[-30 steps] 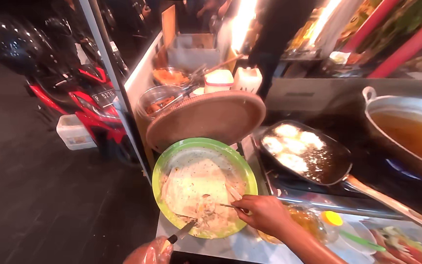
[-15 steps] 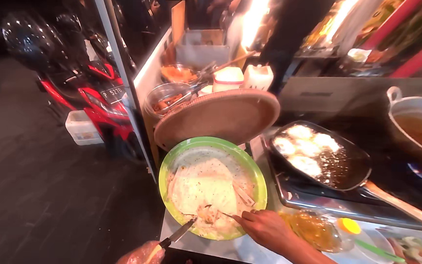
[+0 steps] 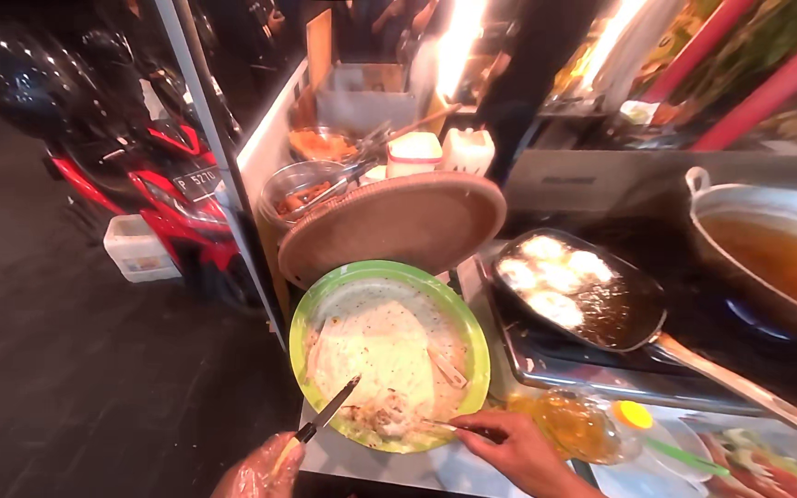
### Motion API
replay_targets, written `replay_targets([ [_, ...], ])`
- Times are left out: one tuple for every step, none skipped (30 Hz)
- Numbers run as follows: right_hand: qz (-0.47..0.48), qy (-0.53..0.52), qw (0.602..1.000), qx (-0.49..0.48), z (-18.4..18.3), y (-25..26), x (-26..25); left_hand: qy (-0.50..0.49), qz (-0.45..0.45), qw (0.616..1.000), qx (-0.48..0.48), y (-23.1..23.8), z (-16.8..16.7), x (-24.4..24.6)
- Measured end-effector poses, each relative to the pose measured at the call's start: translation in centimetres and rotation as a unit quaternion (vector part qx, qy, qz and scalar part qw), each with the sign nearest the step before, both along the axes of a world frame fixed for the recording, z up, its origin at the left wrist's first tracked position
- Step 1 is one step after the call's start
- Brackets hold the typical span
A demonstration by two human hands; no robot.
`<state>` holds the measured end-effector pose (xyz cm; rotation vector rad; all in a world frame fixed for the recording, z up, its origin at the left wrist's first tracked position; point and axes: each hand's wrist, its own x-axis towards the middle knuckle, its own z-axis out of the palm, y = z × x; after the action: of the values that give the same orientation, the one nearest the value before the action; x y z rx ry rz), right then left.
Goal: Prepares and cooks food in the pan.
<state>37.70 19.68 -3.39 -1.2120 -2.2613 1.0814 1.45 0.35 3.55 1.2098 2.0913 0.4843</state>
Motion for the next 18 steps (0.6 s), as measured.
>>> replay_targets([
  [0.005,0.01,1.0,0.022,0.4,0.4,0.5,0.006,0.005,1.0,0.004,0.3,-0.3,0.4],
  [0.015,0.012,0.998,0.055,0.9,1.0,1.0,0.023,0.007,1.0,-0.005,0.7,-0.5,0.9],
  [0.022,0.007,0.995,0.093,1.5,1.7,1.3,0.047,0.001,0.998,-0.029,1.2,-0.6,1.6],
  [0.024,0.002,0.992,0.126,2.1,2.3,1.4,0.067,-0.012,0.996,-0.061,1.7,-0.6,2.3],
  [0.025,-0.008,0.988,0.149,2.6,2.9,1.3,0.084,-0.029,0.991,-0.097,2.2,-0.5,2.9],
  [0.022,-0.025,0.986,0.165,2.8,3.3,1.0,0.095,-0.046,0.986,-0.132,2.7,-0.3,3.3],
  [0.018,-0.045,0.982,0.183,2.9,3.6,0.5,0.102,-0.061,0.98,-0.159,3.0,0.0,3.6],
  [0.016,-0.07,0.977,0.203,2.7,3.8,-0.1,0.105,-0.072,0.976,-0.177,3.2,0.2,3.7],
  [0.016,-0.097,0.971,0.22,2.3,3.9,-0.9,0.105,-0.078,0.974,-0.186,3.3,0.5,3.7],
  [0.019,-0.121,0.964,0.235,1.8,3.8,-1.7,0.108,-0.083,0.972,-0.192,3.2,0.8,3.5],
  [0.024,-0.139,0.957,0.253,1.1,3.5,-2.5,0.109,-0.086,0.971,-0.197,3.1,1.0,3.2],
  [0.03,-0.152,0.95,0.272,0.3,3.2,-3.2,0.107,-0.086,0.97,-0.199,2.8,1.3,3.0],
  [0.034,-0.161,0.942,0.293,-0.5,2.9,-3.9,0.107,-0.085,0.971,-0.196,2.5,1.5,2.7],
  [0.034,-0.168,0.933,0.318,-1.2,2.5,-4.5,0.106,-0.084,0.972,-0.194,2.1,1.9,2.4],
  [0.032,-0.177,0.924,0.336,-1.7,2.0,-5.0,0.103,-0.082,0.973,-0.191,1.7,2.2,2.2],
  [0.027,-0.187,0.919,0.346,-2.2,1.7,-5.4,0.098,-0.079,0.975,-0.182,1.4,2.5,1.9],
  [0.022,-0.194,0.916,0.351,-2.6,1.3,-5.7,0.091,-0.075,0.978,-0.172,1.0,2.8,1.6],
  [0.022,-0.199,0.916,0.347,-2.8,1.0,-6.0,0.081,-0.068,0.982,-0.156,0.6,2.7,1.3],
])
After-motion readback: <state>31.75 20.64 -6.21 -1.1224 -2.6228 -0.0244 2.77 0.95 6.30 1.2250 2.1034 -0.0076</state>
